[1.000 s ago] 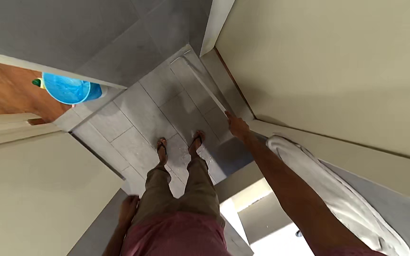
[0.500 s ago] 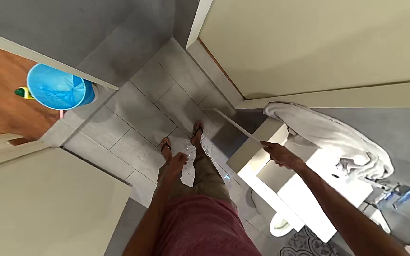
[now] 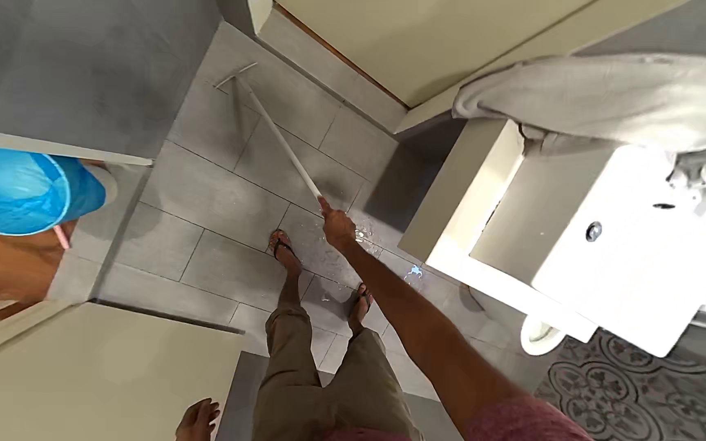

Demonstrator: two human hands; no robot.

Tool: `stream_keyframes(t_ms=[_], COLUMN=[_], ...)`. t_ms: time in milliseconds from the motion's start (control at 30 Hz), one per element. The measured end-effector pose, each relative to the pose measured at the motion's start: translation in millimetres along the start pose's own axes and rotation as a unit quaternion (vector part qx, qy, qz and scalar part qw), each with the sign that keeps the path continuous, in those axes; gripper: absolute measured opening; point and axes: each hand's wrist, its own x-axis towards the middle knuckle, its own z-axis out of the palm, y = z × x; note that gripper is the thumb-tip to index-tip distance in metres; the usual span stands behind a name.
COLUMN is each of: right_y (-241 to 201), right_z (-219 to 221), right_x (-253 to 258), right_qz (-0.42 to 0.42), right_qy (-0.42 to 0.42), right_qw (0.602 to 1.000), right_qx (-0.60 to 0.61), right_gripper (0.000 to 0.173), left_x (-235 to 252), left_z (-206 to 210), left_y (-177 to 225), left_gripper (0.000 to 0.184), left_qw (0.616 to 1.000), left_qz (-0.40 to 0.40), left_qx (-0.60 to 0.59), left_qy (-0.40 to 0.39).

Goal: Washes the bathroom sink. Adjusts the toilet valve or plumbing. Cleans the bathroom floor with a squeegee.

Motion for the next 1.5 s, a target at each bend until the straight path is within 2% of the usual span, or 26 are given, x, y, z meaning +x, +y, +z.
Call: stream_keyframes(t_ms=[100, 200, 300, 400, 500, 633, 733, 833, 900, 1000, 1067, 1167, 1300, 1367, 1433, 1500], right_y=[128, 278, 436, 577, 674, 737, 714, 666, 616, 516, 454, 348, 167, 92, 36, 21], right_z=[52, 89, 111, 127, 162, 208, 200, 199, 197, 200, 209, 196, 118, 87, 64, 57], right_x=[-43, -98, -168, -248, -347, -462, -473, -424, -385, -360, -339, -253, -91, -21, 27, 42], right_qz=[0.062, 0.142, 0.184, 0.208, 0.241, 0.277, 0.267, 0.236, 0.223, 0.185, 0.119, 0.029, -0.066, -0.101, -0.120, -0.132], right_qy=[0.002, 0.004, 0.031, 0.043, 0.049, 0.042, 0.082, 0.118, 0.105, 0.140, 0.154, 0.118, 0.026, 0.018, 0.012, -0.007], right_qw=[0.998, 0.989, 0.981, 0.974, 0.957, 0.931, 0.921, 0.926, 0.933, 0.943, 0.953, 0.972, 0.996, 0.994, 0.993, 0.991], right_qx=[0.029, 0.027, 0.044, 0.078, 0.155, 0.235, 0.271, 0.270, 0.263, 0.240, 0.233, 0.202, 0.053, 0.024, 0.018, 0.022], right_gripper=[0.060, 0.056, 0.054, 0.053, 0.053, 0.052, 0.050, 0.050, 0.050, 0.050, 0.049, 0.048, 0.050, 0.051, 0.052, 0.053], left_x=[-15, -32, -59, -77, -101, -131, -137, -131, -131, -129, -114, -79, -72, -72, -69, -70], left_z=[40, 104, 168, 202, 220, 234, 240, 253, 261, 263, 251, 224, 216, 219, 223, 230], left_y=[-19, -35, -49, -73, -85, -96, -100, -104, -109, -102, -107, -127, -133, -137, -149, -167], left_gripper=[0.033, 0.036, 0.045, 0.048, 0.046, 0.044, 0.052, 0.075, 0.088, 0.096, 0.097, 0.099, 0.092, 0.094, 0.095, 0.095], left_qw=[0.998, 0.980, 0.960, 0.963, 0.971, 0.960, 0.952, 0.934, 0.913, 0.882, 0.895, 0.931, 0.951, 0.958, 0.964, 0.969], left_qz=[0.013, 0.089, 0.122, 0.108, 0.102, 0.113, 0.107, 0.063, 0.021, -0.015, -0.021, -0.014, -0.020, -0.033, -0.030, -0.023], left_qx=[0.053, 0.147, 0.239, 0.239, 0.210, 0.253, 0.280, 0.332, 0.385, 0.449, 0.415, 0.296, 0.197, 0.173, 0.141, 0.116], left_qy=[-0.042, -0.099, -0.079, -0.065, -0.050, -0.033, -0.058, -0.112, -0.132, -0.147, -0.163, -0.214, -0.235, -0.227, -0.225, -0.218])
